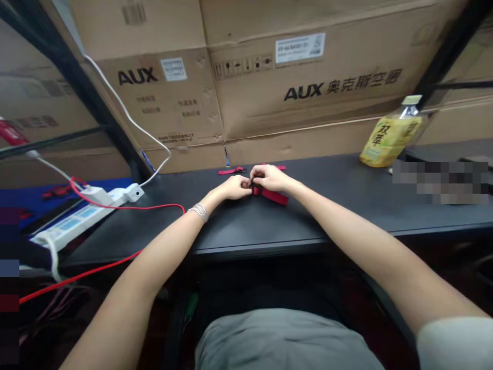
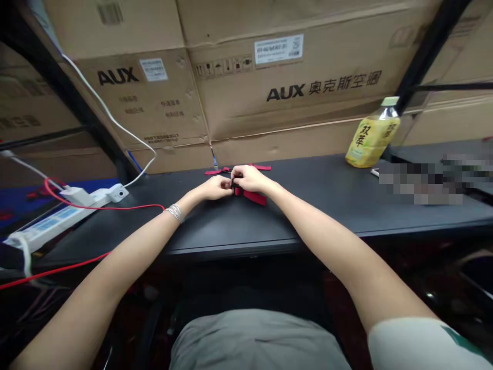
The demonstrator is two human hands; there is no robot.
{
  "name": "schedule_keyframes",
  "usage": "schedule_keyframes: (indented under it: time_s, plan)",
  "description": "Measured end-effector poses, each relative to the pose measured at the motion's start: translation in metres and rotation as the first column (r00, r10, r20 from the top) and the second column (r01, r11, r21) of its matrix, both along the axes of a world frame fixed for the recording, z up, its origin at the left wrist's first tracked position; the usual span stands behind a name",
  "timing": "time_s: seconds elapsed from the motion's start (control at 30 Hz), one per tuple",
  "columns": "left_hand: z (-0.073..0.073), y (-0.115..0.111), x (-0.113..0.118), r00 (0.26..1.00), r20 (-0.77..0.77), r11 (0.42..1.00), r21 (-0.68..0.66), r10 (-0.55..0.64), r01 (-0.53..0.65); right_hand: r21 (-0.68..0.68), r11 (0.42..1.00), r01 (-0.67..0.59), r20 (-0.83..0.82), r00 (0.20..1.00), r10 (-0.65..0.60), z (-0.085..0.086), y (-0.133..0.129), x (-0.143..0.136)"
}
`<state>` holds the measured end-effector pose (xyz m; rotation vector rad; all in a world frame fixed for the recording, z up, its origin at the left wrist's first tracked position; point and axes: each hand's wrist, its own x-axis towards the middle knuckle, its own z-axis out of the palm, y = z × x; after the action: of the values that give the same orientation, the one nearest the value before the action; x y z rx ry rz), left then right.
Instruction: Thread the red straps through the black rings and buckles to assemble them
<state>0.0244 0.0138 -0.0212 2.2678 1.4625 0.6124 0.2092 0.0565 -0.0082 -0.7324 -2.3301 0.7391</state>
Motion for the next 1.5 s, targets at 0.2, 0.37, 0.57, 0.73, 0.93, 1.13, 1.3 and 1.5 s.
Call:
schedule_keyframes:
  time_s: [0.2,0.37,0.57,0.73,0.93,1.13,1.3,1.5]
  plan:
    - [-0.001,0.003,-0.001,0.998,0.064,0.999,-0.045,-0.012,0.015,-0.174,0.984,-0.026,-0.168,0.986,-0.004,-0.008,0.004,-0.008]
    - [-0.002,0.004,-0.002,0.989,0.148,0.993,-0.117,0.005,0.012,-0.282,0.959,-0.028,-0.259,0.965,-0.048,-0.012,0.005,-0.012]
    - [0.003,0.001,0.0,0.998,0.07,0.992,-0.125,0.007,0.002,-0.372,0.9,-0.227,-0.432,0.901,0.048,-0.009,0.006,-0.007]
    - [0.004,-0.002,0.003,0.998,0.053,0.994,-0.1,-0.03,0.035,-0.329,0.926,-0.187,-0.386,0.921,0.049,-0.001,0.009,-0.001]
    - [0.006,-0.004,0.004,0.999,0.031,0.995,-0.097,-0.014,0.017,-0.232,0.964,-0.131,-0.285,0.957,0.062,-0.001,0.01,-0.001]
    - [0.005,-0.004,0.003,1.0,0.028,0.996,-0.089,-0.013,0.016,-0.193,0.973,-0.127,-0.246,0.966,0.077,0.0,0.008,0.0]
    - [0.003,-0.001,0.001,0.998,0.047,0.997,-0.075,-0.033,0.036,-0.207,0.968,-0.143,-0.208,0.973,0.099,0.001,0.007,0.001]
    - [0.001,0.0,-0.001,0.998,0.052,0.997,-0.073,-0.02,0.023,-0.177,0.97,-0.166,-0.144,0.979,0.141,0.001,0.007,0.003]
